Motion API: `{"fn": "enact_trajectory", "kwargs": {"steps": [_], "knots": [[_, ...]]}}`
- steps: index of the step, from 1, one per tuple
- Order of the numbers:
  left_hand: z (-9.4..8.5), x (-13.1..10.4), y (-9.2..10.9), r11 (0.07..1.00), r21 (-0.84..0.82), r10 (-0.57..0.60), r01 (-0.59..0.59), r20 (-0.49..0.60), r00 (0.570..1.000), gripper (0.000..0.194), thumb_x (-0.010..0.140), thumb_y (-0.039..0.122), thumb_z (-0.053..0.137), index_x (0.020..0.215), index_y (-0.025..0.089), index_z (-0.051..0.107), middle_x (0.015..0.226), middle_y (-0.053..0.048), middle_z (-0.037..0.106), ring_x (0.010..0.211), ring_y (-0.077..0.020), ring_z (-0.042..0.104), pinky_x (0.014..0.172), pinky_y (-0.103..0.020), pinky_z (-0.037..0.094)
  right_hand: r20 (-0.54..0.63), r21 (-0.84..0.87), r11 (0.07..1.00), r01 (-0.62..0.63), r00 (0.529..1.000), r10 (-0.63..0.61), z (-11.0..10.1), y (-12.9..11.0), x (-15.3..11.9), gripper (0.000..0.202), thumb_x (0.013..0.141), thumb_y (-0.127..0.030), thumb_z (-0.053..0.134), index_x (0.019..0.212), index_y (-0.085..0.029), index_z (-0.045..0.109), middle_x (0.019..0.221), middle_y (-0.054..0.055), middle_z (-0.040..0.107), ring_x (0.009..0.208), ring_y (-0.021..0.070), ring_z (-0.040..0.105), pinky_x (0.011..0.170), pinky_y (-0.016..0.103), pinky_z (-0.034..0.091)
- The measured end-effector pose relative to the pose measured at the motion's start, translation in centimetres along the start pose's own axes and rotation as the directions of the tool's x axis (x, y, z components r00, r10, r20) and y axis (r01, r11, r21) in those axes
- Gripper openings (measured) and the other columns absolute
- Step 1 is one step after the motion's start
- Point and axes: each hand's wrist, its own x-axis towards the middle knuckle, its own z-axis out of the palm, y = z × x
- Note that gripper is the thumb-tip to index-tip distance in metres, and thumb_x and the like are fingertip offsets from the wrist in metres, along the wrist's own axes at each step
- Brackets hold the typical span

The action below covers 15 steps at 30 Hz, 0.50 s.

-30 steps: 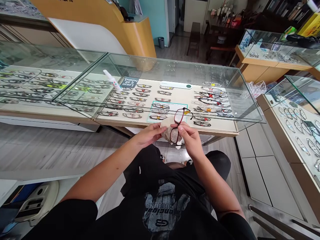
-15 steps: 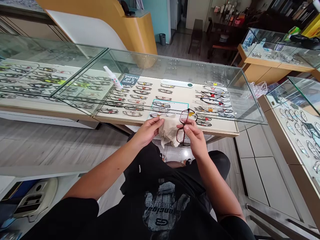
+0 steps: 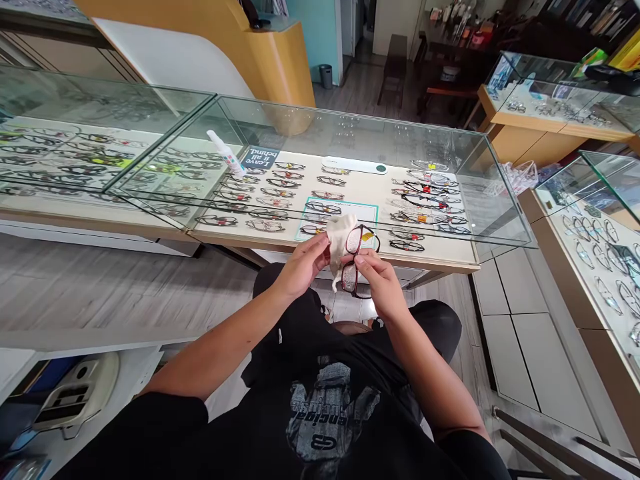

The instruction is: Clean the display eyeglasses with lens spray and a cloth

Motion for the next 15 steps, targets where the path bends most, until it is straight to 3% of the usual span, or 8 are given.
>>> {"fn": "enact_trajectory", "kwargs": {"steps": [5,10,15], "knots": [[0.6,0.6,-0.2,0.984,-0.173,-0.061,0.051,-0.054,0.997,0.053,0.081,0.064,0.088,0.104,0.016,0.081,0.099,-0.009,0.081,0.090,-0.0229,0.076,0.082,-0.035,0.062,-0.001,-0.054,0.998,0.017,1.000,-0.017,0.1,0.0,-0.1,0.026,0.103,-0.050,0.070,0.099,-0.032,0.089,0.111,0.006,0.067,0.119,0.0282,0.062,0.119,0.044,0.043],[1.1,0.9,0.0,0.970,-0.202,-0.156,0.134,-0.097,0.983,0.052,0.076,0.062,0.093,0.099,0.017,0.080,0.090,-0.005,0.078,0.080,-0.0169,0.073,0.078,-0.030,0.060,0.003,-0.092,0.996,0.012,1.000,-0.012,0.1,0.3,-0.1,0.027,0.103,-0.051,0.071,0.100,-0.033,0.090,0.113,0.006,0.066,0.118,0.0279,0.061,0.118,0.045,0.042],[1.6,0.9,0.1,0.963,-0.177,-0.218,0.203,-0.069,0.973,0.052,0.067,0.055,0.101,0.092,0.015,0.080,0.081,-0.003,0.074,0.072,-0.0126,0.067,0.071,-0.025,0.056,0.039,-0.146,0.988,0.046,0.998,-0.040,-0.1,0.5,-0.1,0.027,0.104,-0.051,0.070,0.104,-0.033,0.089,0.112,0.006,0.063,0.117,0.0269,0.059,0.116,0.044,0.042]]}}
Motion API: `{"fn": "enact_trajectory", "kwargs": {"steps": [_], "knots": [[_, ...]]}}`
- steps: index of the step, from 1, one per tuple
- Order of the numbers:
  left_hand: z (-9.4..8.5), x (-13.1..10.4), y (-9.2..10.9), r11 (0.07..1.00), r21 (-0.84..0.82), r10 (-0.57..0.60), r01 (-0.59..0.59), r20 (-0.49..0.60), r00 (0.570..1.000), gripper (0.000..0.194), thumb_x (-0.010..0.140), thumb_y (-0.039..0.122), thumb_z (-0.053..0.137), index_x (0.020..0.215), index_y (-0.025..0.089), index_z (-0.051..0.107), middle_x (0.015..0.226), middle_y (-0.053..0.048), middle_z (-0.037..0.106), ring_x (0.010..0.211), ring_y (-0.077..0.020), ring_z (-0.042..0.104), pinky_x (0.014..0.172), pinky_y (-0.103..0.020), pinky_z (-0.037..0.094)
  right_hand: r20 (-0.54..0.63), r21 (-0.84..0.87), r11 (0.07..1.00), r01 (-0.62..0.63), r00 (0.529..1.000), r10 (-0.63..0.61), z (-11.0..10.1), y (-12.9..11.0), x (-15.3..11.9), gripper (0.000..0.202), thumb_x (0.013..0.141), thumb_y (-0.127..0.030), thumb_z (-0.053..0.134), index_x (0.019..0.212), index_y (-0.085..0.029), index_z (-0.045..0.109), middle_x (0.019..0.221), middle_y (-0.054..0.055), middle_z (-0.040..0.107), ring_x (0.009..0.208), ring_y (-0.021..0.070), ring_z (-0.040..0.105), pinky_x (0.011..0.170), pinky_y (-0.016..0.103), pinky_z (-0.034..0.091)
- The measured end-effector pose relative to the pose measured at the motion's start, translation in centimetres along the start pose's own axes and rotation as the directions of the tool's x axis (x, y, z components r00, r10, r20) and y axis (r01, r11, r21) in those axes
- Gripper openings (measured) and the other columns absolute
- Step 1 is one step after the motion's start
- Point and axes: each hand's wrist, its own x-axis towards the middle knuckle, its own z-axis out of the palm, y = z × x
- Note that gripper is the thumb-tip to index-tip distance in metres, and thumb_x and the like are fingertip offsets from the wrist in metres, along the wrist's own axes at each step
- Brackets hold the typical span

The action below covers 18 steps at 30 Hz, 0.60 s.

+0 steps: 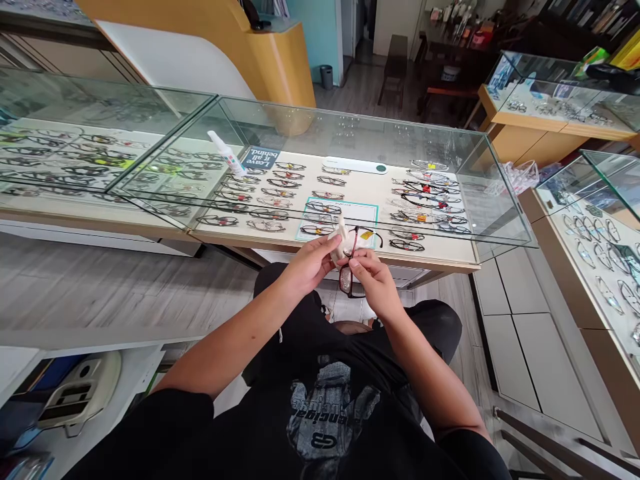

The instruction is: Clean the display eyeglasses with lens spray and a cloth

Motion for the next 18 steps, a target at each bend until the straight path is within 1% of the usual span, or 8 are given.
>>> {"fn": "enact_trajectory", "kwargs": {"steps": [3,5,8,10,11,13,15,18], "knots": [[0.21,0.00,-0.09,1.000,0.009,-0.029,0.029,0.008,1.000,0.048,0.062,0.047,0.104,0.088,0.015,0.080,0.075,0.000,0.070,0.067,-0.0090,0.061,0.067,-0.023,0.052,0.020,-0.057,0.998,0.022,1.000,-0.021,-0.11,-0.18,-0.01,0.030,0.103,-0.054,0.070,0.104,-0.032,0.089,0.107,0.006,0.061,0.114,0.0266,0.059,0.113,0.043,0.044],[0.24,0.05,-0.07,0.999,0.014,-0.040,0.039,0.022,0.999,0.047,0.062,0.046,0.104,0.087,0.015,0.079,0.073,0.001,0.068,0.065,-0.0085,0.059,0.066,-0.023,0.051,0.028,-0.085,0.996,0.031,0.999,-0.029,-0.19,-0.41,-0.05,0.032,0.103,-0.056,0.069,0.103,-0.031,0.089,0.104,0.006,0.059,0.110,0.0264,0.058,0.109,0.043,0.045],[0.14,0.12,0.04,0.999,0.019,-0.027,0.026,0.014,1.000,0.049,0.072,0.058,0.097,0.091,0.016,0.080,0.080,-0.003,0.072,0.072,-0.0128,0.064,0.068,-0.027,0.053,0.034,-0.096,0.995,0.032,0.999,-0.029,-0.39,-0.67,-0.06,0.033,0.104,-0.056,0.068,0.105,-0.031,0.089,0.103,0.006,0.058,0.108,0.0262,0.058,0.108,0.043,0.045],[0.05,0.07,0.10,0.999,0.044,0.010,-0.010,-0.008,1.000,0.054,0.077,0.067,0.090,0.092,0.016,0.081,0.087,-0.006,0.075,0.080,-0.0168,0.068,0.074,-0.030,0.055,0.032,-0.092,0.995,0.024,0.999,-0.021,-0.57,-0.65,0.00,0.033,0.104,-0.057,0.068,0.105,-0.032,0.089,0.105,0.006,0.059,0.109,0.0267,0.058,0.109,0.044,0.044],[0.01,0.00,0.11,0.996,0.081,0.044,-0.042,-0.017,0.999,0.054,0.077,0.069,0.089,0.090,0.017,0.080,0.088,-0.006,0.075,0.082,-0.0178,0.069,0.076,-0.031,0.056,0.030,-0.091,0.996,0.018,0.999,-0.016,-0.66,-0.57,0.05,0.033,0.104,-0.057,0.068,0.104,-0.032,0.089,0.105,0.007,0.059,0.110,0.0272,0.058,0.110,0.044,0.044],[-0.04,-0.19,0.09,0.972,0.199,0.129,-0.124,-0.015,0.992,0.051,0.077,0.067,0.090,0.086,0.018,0.079,0.084,-0.003,0.073,0.082,-0.0177,0.067,0.080,-0.032,0.055,0.025,-0.087,0.996,0.007,1.000,-0.005,-0.80,-0.34,0.17,0.034,0.103,-0.059,0.069,0.103,-0.032,0.089,0.106,0.007,0.060,0.112,0.0280,0.058,0.112,0.045,0.044],[-0.07,-0.36,0.04,0.932,0.312,0.194,-0.187,0.009,0.981,0.048,0.078,0.064,0.091,0.086,0.018,0.080,0.080,-0.001,0.071,0.080,-0.0164,0.063,0.079,-0.031,0.053,0.024,-0.076,0.997,0.005,1.000,-0.003,-0.86,-0.10,0.25,0.034,0.102,-0.059,0.069,0.103,-0.032,0.089,0.106,0.007,0.062,0.113,0.0283,0.058,0.113,0.046,0.044],[-0.06,-0.44,-0.07,0.905,0.362,0.233,-0.225,0.022,0.972,0.048,0.077,0.061,0.092,0.093,0.018,0.082,0.085,-0.002,0.074,0.081,-0.0164,0.063,0.079,-0.031,0.051,0.026,-0.052,0.999,0.016,1.000,-0.014,-0.88,0.05,0.27,0.031,0.104,-0.056,0.069,0.106,-0.032,0.089,0.106,0.006,0.062,0.110,0.0273,0.059,0.114,0.046,0.044]]}}
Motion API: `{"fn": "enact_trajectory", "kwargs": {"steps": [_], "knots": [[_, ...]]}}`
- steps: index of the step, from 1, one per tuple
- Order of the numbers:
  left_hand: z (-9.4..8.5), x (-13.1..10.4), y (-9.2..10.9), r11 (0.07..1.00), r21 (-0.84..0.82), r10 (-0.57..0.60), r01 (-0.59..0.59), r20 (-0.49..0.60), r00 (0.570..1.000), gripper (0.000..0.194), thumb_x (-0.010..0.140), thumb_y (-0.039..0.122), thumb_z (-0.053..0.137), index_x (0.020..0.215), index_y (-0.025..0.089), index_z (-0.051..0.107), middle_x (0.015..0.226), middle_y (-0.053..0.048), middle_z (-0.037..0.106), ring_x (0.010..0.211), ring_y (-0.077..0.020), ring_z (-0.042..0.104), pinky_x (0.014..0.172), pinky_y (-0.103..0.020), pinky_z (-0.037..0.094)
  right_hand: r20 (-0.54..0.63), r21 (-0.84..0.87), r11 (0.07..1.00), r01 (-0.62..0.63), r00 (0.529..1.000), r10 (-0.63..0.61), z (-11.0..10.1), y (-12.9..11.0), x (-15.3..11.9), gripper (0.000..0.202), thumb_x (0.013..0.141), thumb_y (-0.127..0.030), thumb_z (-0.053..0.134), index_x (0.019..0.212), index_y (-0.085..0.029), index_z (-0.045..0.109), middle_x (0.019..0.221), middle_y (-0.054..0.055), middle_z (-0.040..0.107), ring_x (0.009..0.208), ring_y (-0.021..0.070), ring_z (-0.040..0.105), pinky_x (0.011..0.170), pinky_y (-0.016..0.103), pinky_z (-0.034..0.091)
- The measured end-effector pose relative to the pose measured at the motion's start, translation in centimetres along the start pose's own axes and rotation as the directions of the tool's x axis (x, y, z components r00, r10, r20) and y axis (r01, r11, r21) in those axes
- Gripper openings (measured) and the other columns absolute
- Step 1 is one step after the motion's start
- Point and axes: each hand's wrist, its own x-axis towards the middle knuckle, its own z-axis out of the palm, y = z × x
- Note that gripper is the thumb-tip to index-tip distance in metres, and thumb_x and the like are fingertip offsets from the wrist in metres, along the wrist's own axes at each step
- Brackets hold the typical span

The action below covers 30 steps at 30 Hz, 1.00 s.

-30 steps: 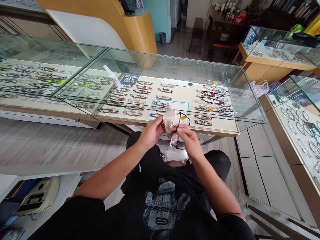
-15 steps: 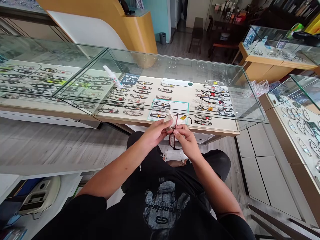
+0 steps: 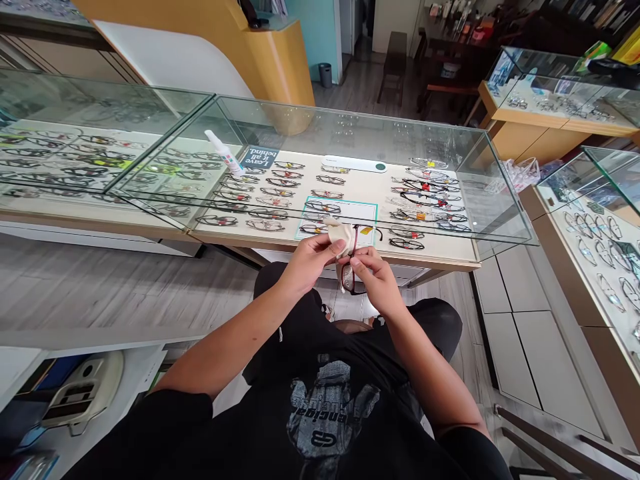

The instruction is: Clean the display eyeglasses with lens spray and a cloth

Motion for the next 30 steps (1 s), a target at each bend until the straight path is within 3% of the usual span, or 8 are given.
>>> {"fn": "enact_trajectory", "kwargs": {"steps": [7,11,13,18,22,25,30], "knots": [[0.4,0.2,-0.1,0.999,0.006,0.047,-0.047,-0.040,0.998,0.050,0.072,0.055,0.097,0.098,0.017,0.076,0.095,-0.004,0.077,0.090,-0.0188,0.068,0.085,-0.031,0.053,0.010,0.005,1.000,0.005,1.000,-0.005,0.0,-0.2,0.0,0.029,0.104,-0.054,0.069,0.104,-0.032,0.089,0.104,0.006,0.061,0.109,0.0268,0.059,0.110,0.045,0.044],[0.4,0.3,0.1,0.997,-0.042,0.060,-0.064,-0.091,0.994,0.067,0.062,0.043,0.104,0.106,0.022,0.057,0.095,0.000,0.074,0.092,-0.0167,0.070,0.090,-0.031,0.054,0.006,-0.007,1.000,-0.003,1.000,0.003,-0.1,-0.3,0.0,0.033,0.103,-0.058,0.069,0.103,-0.031,0.088,0.102,0.006,0.062,0.108,0.0272,0.059,0.109,0.045,0.046],[0.3,0.4,0.3,0.997,-0.078,0.025,-0.030,-0.066,0.997,0.075,0.060,0.039,0.106,0.110,0.024,0.052,0.096,0.001,0.075,0.094,-0.0168,0.071,0.091,-0.032,0.054,0.015,-0.010,1.000,0.000,1.000,0.001,-0.2,-0.5,0.0,0.033,0.103,-0.058,0.069,0.103,-0.031,0.088,0.102,0.006,0.062,0.108,0.0273,0.059,0.108,0.045,0.046],[-0.6,0.9,0.8,0.966,-0.163,-0.171,0.200,0.175,0.970,0.066,0.063,0.040,0.105,0.111,0.020,0.065,0.093,-0.002,0.076,0.088,-0.0176,0.073,0.090,-0.035,0.056,0.086,-0.011,0.999,0.037,0.996,-0.036,-0.6,-1.1,-0.2,0.033,0.106,-0.056,0.065,0.104,-0.032,0.088,0.105,0.007,0.060,0.109,0.0275,0.058,0.107,0.044,0.045],[-1.1,1.1,1.0,0.956,-0.155,-0.191,0.248,0.308,0.932,0.053,0.067,0.046,0.102,0.102,0.017,0.075,0.082,-0.003,0.073,0.082,-0.0184,0.071,0.085,-0.035,0.056,0.097,-0.030,0.999,0.044,0.994,-0.041,-0.8,-1.3,-0.3,0.036,0.106,-0.058,0.064,0.104,-0.031,0.088,0.100,0.007,0.058,0.104,0.0273,0.057,0.104,0.043,0.046],[-1.0,0.9,0.8,0.954,-0.131,-0.221,0.271,0.309,0.925,0.049,0.070,0.049,0.100,0.099,0.016,0.078,0.082,-0.004,0.073,0.083,-0.0180,0.070,0.083,-0.034,0.054,0.106,-0.012,0.999,0.034,0.994,-0.033,-0.8,-1.1,-0.3,0.034,0.106,-0.056,0.065,0.104,-0.031,0.088,0.098,0.006,0.059,0.101,0.0260,0.057,0.101,0.041,0.046],[-0.5,0.3,0.3,0.961,-0.160,-0.190,0.223,0.197,0.962,0.050,0.069,0.049,0.101,0.100,0.017,0.080,0.092,-0.004,0.075,0.088,-0.0161,0.067,0.087,-0.032,0.054,0.114,0.104,0.991,-0.088,0.991,0.076,-0.3,-0.2,-0.4,0.036,0.102,-0.060,0.068,0.102,-0.030,0.088,0.096,0.005,0.070,0.099,0.0258,0.063,0.101,0.040,0.048]]}}
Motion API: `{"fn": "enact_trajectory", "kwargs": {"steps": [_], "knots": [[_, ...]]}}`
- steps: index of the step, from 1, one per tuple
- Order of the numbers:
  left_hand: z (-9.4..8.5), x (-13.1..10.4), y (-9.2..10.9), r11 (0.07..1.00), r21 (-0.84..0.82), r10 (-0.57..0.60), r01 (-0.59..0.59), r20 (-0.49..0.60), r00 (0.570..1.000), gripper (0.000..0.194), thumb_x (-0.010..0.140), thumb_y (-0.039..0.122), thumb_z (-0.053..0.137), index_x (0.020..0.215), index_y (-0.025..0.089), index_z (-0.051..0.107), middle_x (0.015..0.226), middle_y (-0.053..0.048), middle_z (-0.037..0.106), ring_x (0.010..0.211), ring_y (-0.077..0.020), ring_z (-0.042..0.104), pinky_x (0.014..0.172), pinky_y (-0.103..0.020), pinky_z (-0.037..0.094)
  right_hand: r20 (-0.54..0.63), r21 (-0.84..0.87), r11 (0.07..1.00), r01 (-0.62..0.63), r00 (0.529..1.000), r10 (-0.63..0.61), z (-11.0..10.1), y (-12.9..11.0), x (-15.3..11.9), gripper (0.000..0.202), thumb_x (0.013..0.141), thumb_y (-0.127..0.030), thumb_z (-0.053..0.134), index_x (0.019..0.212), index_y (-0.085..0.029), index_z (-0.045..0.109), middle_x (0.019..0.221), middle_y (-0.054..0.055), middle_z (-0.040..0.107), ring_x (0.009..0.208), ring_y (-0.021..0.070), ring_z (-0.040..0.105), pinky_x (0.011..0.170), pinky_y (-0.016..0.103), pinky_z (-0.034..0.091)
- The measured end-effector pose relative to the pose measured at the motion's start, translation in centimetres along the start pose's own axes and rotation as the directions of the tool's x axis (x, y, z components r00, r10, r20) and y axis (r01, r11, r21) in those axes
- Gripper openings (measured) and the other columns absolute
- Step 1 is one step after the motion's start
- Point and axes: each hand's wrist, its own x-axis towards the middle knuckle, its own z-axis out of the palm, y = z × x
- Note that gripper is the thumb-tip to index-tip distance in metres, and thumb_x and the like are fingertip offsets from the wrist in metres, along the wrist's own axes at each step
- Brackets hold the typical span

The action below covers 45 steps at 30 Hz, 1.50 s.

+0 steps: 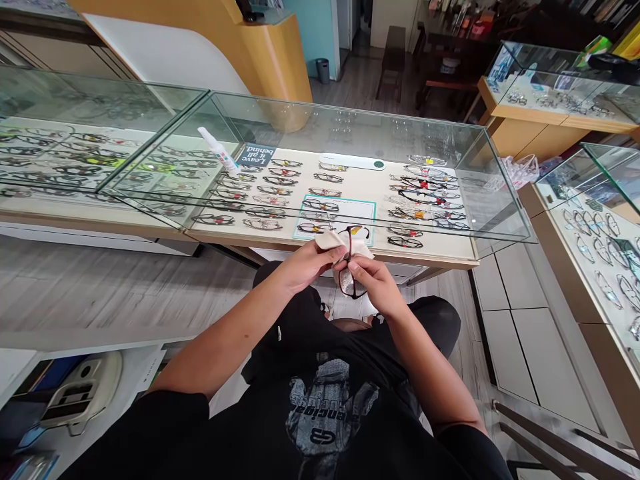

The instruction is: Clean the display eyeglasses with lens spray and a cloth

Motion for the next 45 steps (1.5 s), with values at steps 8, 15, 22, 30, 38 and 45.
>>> {"fn": "enact_trajectory", "kwargs": {"steps": [8,15,22,30,38,45], "knots": [[0.6,-0.4,0.3,0.984,-0.158,-0.071,0.086,0.100,0.992,0.045,0.077,0.055,0.097,0.092,0.018,0.075,0.072,0.000,0.061,0.069,-0.0122,0.057,0.067,-0.027,0.051,-0.020,0.131,0.986,-0.100,0.994,0.103,0.3,0.5,0.0,0.043,0.094,-0.068,0.075,0.099,-0.026,0.087,0.093,0.005,0.076,0.092,0.0250,0.066,0.094,0.040,0.053],[0.4,-0.3,0.2,0.994,-0.078,-0.071,0.073,0.024,0.997,0.055,0.071,0.054,0.100,0.095,0.017,0.068,0.077,0.000,0.064,0.070,-0.0131,0.060,0.071,-0.031,0.050,0.007,0.088,0.992,-0.086,0.996,0.085,0.2,0.3,-0.2,0.040,0.098,-0.065,0.072,0.099,-0.027,0.087,0.089,0.004,0.074,0.087,0.0242,0.065,0.094,0.040,0.052],[0.7,-0.5,-0.6,0.928,0.229,0.341,-0.293,-0.211,0.916,0.071,0.071,0.050,0.100,0.110,0.026,0.047,0.107,0.000,0.070,0.097,-0.0182,0.071,0.086,-0.030,0.053,-0.015,0.146,0.980,-0.138,0.990,0.142,0.5,0.3,-0.1,0.043,0.094,-0.068,0.074,0.097,-0.026,0.086,0.088,0.005,0.074,0.084,0.0235,0.065,0.086,0.038,0.054],[1.3,-1.3,-0.1,0.817,0.460,0.439,-0.349,-0.103,0.893,0.045,0.093,0.065,0.077,0.099,0.023,0.060,0.086,-0.001,0.063,0.073,-0.0143,0.059,0.066,-0.027,0.043,-0.020,0.258,0.952,-0.165,0.984,0.176,0.5,0.6,0.3,0.041,0.090,-0.064,0.080,0.094,-0.024,0.084,0.086,0.004,0.071,0.076,0.0196,0.056,0.074,0.033,0.050],[0.7,-0.6,-0.2,0.901,0.314,0.357,-0.298,-0.150,0.922,0.052,0.087,0.067,0.082,0.103,0.022,0.061,0.093,-0.002,0.070,0.077,-0.0132,0.063,0.069,-0.025,0.047,0.016,0.209,0.970,-0.127,0.992,0.126,0.0,0.7,0.0,0.035,0.099,-0.057,0.075,0.101,-0.024,0.086,0.092,0.004,0.073,0.084,0.0206,0.060,0.087,0.034,0.050],[0.2,-0.3,-0.4,0.930,0.279,0.291,-0.241,-0.157,0.944,0.052,0.091,0.070,0.077,0.109,0.024,0.058,0.070,0.003,0.065,0.059,-0.0108,0.052,0.061,-0.026,0.038,0.049,0.154,0.984,-0.091,0.995,0.085,0.0,0.0,0.0,0.034,0.101,-0.057,0.073,0.101,-0.025,0.086,0.091,0.004,0.074,0.086,0.0208,0.061,0.085,0.034,0.048]]}}
